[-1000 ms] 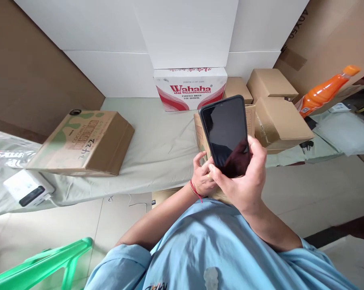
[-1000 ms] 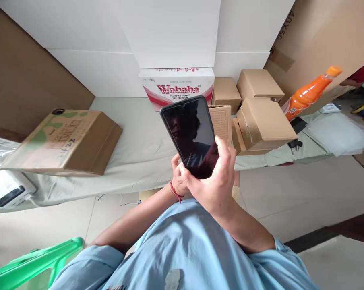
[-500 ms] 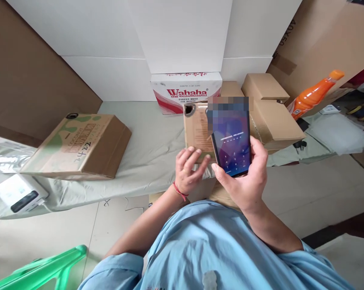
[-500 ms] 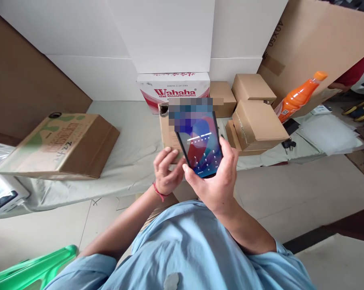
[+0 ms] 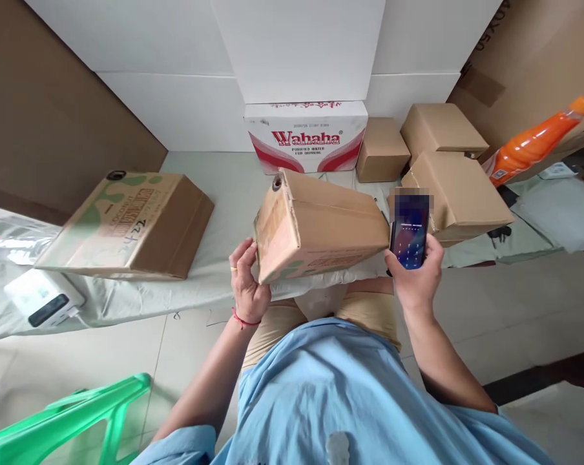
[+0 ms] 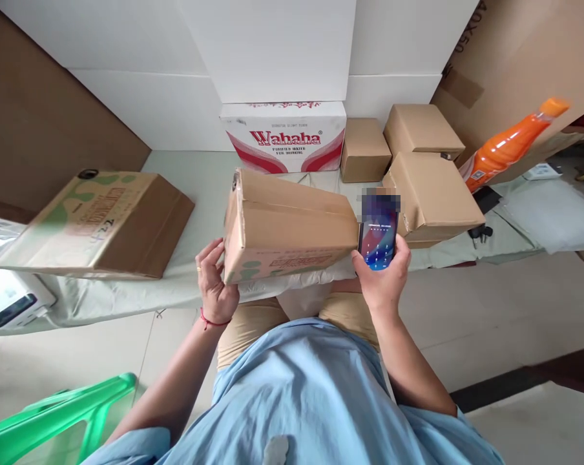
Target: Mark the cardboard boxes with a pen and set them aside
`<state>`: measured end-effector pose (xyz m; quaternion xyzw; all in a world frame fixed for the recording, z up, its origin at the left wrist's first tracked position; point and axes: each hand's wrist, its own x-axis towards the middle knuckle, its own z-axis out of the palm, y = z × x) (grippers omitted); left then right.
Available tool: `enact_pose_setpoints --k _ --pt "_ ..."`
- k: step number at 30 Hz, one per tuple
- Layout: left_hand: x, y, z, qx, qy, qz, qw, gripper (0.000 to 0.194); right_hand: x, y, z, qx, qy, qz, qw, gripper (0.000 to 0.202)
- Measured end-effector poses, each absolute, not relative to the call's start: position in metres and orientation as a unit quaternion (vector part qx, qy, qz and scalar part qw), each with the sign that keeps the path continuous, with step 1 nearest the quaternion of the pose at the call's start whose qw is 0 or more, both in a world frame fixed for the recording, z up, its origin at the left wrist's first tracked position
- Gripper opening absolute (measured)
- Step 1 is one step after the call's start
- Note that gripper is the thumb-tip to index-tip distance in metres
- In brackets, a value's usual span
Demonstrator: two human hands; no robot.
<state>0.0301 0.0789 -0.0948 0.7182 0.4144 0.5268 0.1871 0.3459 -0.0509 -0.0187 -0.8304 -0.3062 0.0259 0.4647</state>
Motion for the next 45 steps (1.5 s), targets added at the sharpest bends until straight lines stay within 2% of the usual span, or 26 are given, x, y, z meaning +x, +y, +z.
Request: enact_pose_setpoints --k 3,6,10,13,16,20,24,29,32,36,41,43,45 --pt "0.038 0.068 -0.106 0.658 0.454 0.549 0.242 0.061 0.346 -0.046 -0.029 -0.831 -0.28 0.038 0.48 0.087" --pt "0.044 0.065 -0.109 0.568 0.47 0.574 0.357 0.064 0.349 -0.043 -0.034 -0.802 -0.283 0.068 0.522 0.089" --pt "0.041 0.067 -0.1 0.41 0.431 0.587 0.549 0.065 0.358 -0.041 -0.038 -0.705 -0.261 0.225 0.62 0.078" --pt "0.037 0.066 -0.087 0.351 0.393 0.571 0.629 0.053 0.368 -0.04 -0.037 -0.633 -0.237 0.362 0.641 0.066" --pt "0.037 0.067 -0.077 0.322 0.402 0.562 0.647 0.035 0.375 -0.036 -0.031 -0.592 -0.233 0.421 0.646 0.062" --pt "0.03 0.086 -0.077 0.253 0.506 0.592 0.574 0.042 0.376 -0.026 -0.028 -0.568 -0.247 0.45 0.644 0.059" --pt "0.015 0.113 -0.07 0.223 0.559 0.622 0.501 0.037 0.378 -0.015 -0.038 -0.67 -0.281 0.38 0.573 0.071" --pt "0.012 0.118 -0.054 0.254 0.565 0.624 0.476 0.033 0.38 -0.007 -0.047 -0.867 -0.351 0.186 0.302 0.093" --pt "0.018 0.112 -0.057 0.26 0.573 0.597 0.497 0.035 0.377 -0.007 -0.049 -0.898 -0.363 0.16 0.188 0.095" --pt "0.022 0.107 -0.07 0.257 0.581 0.567 0.524 0.035 0.373 -0.011 -0.052 -0.906 -0.379 0.162 0.097 0.091" --pt "0.025 0.105 -0.079 0.269 0.579 0.546 0.543 0.032 0.377 -0.022 -0.049 -0.877 -0.457 0.144 0.034 0.087" --pt "0.027 0.103 -0.08 0.277 0.575 0.536 0.552 0.032 0.385 -0.015 -0.042 -0.844 -0.521 0.111 0.069 0.086" --pt "0.031 0.101 -0.082 0.283 0.572 0.522 0.566 0.034 0.395 0.01 -0.035 -0.803 -0.565 0.099 0.163 0.089"
